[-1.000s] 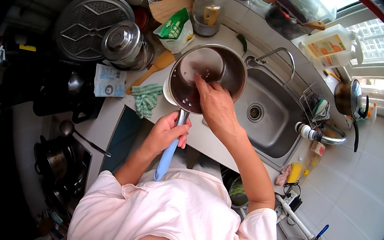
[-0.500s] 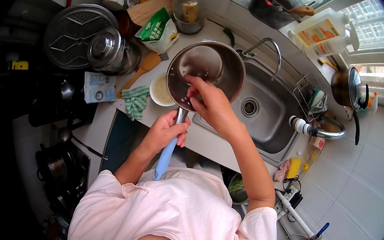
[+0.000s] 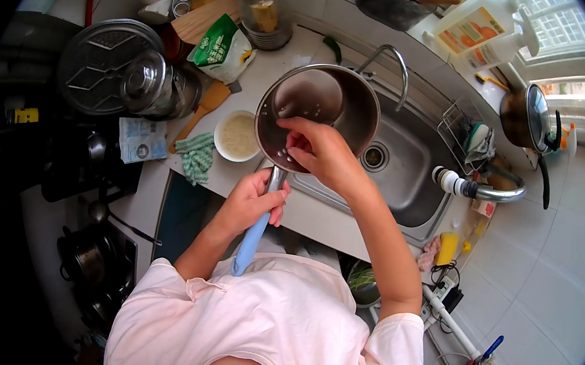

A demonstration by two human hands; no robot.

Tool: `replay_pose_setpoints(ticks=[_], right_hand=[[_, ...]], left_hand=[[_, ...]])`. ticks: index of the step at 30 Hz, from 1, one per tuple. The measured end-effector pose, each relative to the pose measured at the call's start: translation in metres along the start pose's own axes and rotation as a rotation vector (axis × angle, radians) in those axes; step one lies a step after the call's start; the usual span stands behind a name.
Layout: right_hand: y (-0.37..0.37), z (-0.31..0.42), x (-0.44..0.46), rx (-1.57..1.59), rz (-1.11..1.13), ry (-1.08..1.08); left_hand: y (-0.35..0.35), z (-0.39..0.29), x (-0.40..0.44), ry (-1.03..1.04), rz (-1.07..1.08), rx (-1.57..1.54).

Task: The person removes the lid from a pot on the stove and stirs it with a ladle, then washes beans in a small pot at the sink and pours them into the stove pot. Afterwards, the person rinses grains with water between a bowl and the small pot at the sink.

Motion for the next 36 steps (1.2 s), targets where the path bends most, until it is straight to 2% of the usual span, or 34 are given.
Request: replay_pose_setpoints(ticks=[7, 10, 14, 23, 32, 36], right_hand=[[-0.005, -0.013, -0.004, -0.063, 0.075, 0.016], [-0.017, -0.008, -0.015, 0.547, -0.082, 0.027], [-0.028, 0.006, -0.033, 0.903, -0.081, 0.036], [-0.032, -0.003, -0.053, 1.038, -0.155, 0.074], [-0.040, -0.018, -0.071, 1.110, -0.163, 0.064], [-0.046, -0.027, -0.082, 1.128, -0.236, 0.076]], left_hand=[[0.008, 0.010, 0.003, -0.010, -0.005, 0.012], [0.000, 0.012, 0.002, -0.031, -0.064, -0.018], [-0.017, 0.011, 0.000, -0.028, -0.152, -0.096], [-0.034, -0.005, -0.002, 0.067, -0.234, -0.039], [-0.034, -0.002, -0.001, 0.043, -0.278, 0.013], [-0.035, -0.002, -0.001, 0.042, -0.284, 0.028]])
Point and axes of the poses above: each hand's wrist, its own x-axis towards the middle knuckle, its own y-axis out of the palm, z = x × y, the point moved 4 cm from there along x, towards the middle knuckle, and after that the axes turned 3 degrees about z, right-handed, at the moved point
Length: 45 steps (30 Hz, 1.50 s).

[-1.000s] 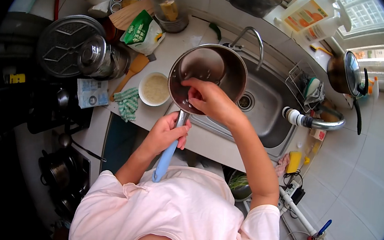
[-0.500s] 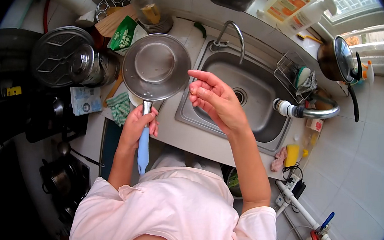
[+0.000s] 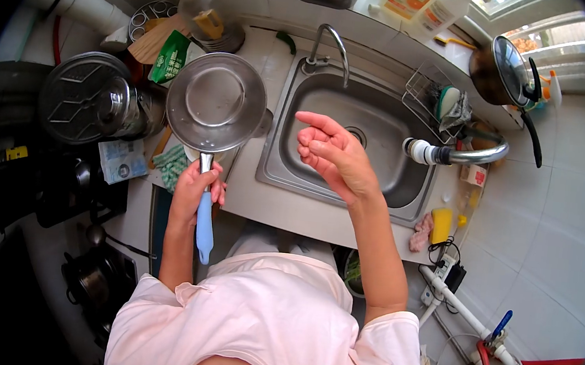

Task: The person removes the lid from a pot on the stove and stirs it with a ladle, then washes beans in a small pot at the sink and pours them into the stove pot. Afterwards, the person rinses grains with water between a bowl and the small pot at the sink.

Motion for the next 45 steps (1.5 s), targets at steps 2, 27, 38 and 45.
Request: replay_pose_setpoints(ticks=[2, 27, 38, 45], right_hand=[[-0.010, 0.002, -0.005, 0.010, -0.009, -0.015], [-0.130, -0.115, 0.026, -1.116, -0.439, -0.366], [-0.027, -0.278, 0.114, -0.251, -0.351, 0.226], [-0.027, -0.297, 0.149, -0.460, -0.393, 0.119]], left_hand=[[-0.001, -0.001, 0.000, 0.015, 0.008, -0.017], [-0.050, -0.007, -0.033, 0.035, -0.095, -0.006], [-0.106, -0.007, -0.076, 0.071, -0.177, -0.124], [-0.130, 0.000, -0.087, 0.105, -0.175, -0.185]])
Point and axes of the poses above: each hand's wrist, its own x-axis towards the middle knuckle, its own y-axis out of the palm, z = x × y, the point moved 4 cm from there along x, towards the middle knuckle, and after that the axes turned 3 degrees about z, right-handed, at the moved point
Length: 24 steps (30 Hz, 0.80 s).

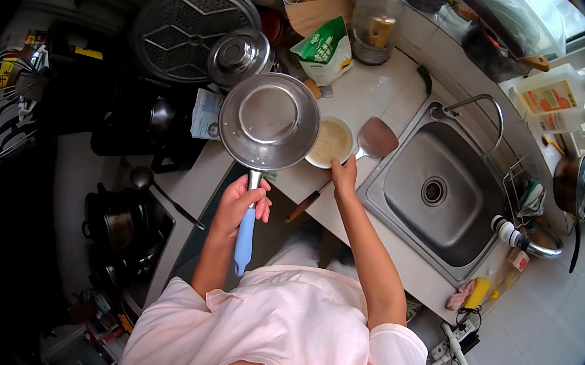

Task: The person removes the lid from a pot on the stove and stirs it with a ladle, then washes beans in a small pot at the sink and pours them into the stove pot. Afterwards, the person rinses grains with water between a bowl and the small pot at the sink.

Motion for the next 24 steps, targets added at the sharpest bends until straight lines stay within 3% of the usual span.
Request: replay_pose_setpoints(ticks=[4, 13, 20, 24], right_hand=[[-0.005, -0.001, 0.006, -0.121, -0.030, 0.021], [-0.021, 0.061, -0.050, 0.129, 0.091, 0.028], [-0.086, 0.107, -0.122, 0.203, 0.040, -0.063], [-0.129, 0.120, -0.165, 0.261, -0.067, -0.174]], left_hand=[[-0.014, 0.000, -0.003, -0.026, -0.021, 0.013], [-0.037, -0.004, -0.006, 0.009, -0.070, 0.015], [-0.015, 0.024, 0.021, -0.121, 0.097, 0.078], [0.033, 0.047, 0.037, -0.347, 0.295, 0.102]])
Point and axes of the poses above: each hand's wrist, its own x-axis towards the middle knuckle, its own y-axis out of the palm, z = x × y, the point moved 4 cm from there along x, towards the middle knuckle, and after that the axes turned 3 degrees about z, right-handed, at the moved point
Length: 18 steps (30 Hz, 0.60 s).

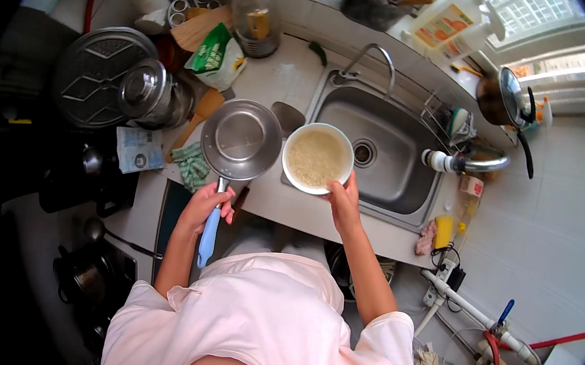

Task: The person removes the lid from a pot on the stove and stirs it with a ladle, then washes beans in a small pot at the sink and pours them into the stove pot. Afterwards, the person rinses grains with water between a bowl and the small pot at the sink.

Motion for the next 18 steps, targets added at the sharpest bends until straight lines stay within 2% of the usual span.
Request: replay_pose_setpoints(ticks=[4, 7, 18], right_hand=[[-0.049, 0.016, -0.029, -0.055, -0.130, -0.100], [-0.080, 0.025, -0.050, -0.097, -0.236, -0.182], [-0.163, 0.036, -0.095, -0.179, -0.535, -0.320]], left_hand=[[0.038, 0.033, 0.044, -0.239, 0.225, -0.014], [0.073, 0.056, 0.070, -0.384, 0.280, -0.010], [0.157, 0.103, 0.116, -0.503, 0.412, 0.194]])
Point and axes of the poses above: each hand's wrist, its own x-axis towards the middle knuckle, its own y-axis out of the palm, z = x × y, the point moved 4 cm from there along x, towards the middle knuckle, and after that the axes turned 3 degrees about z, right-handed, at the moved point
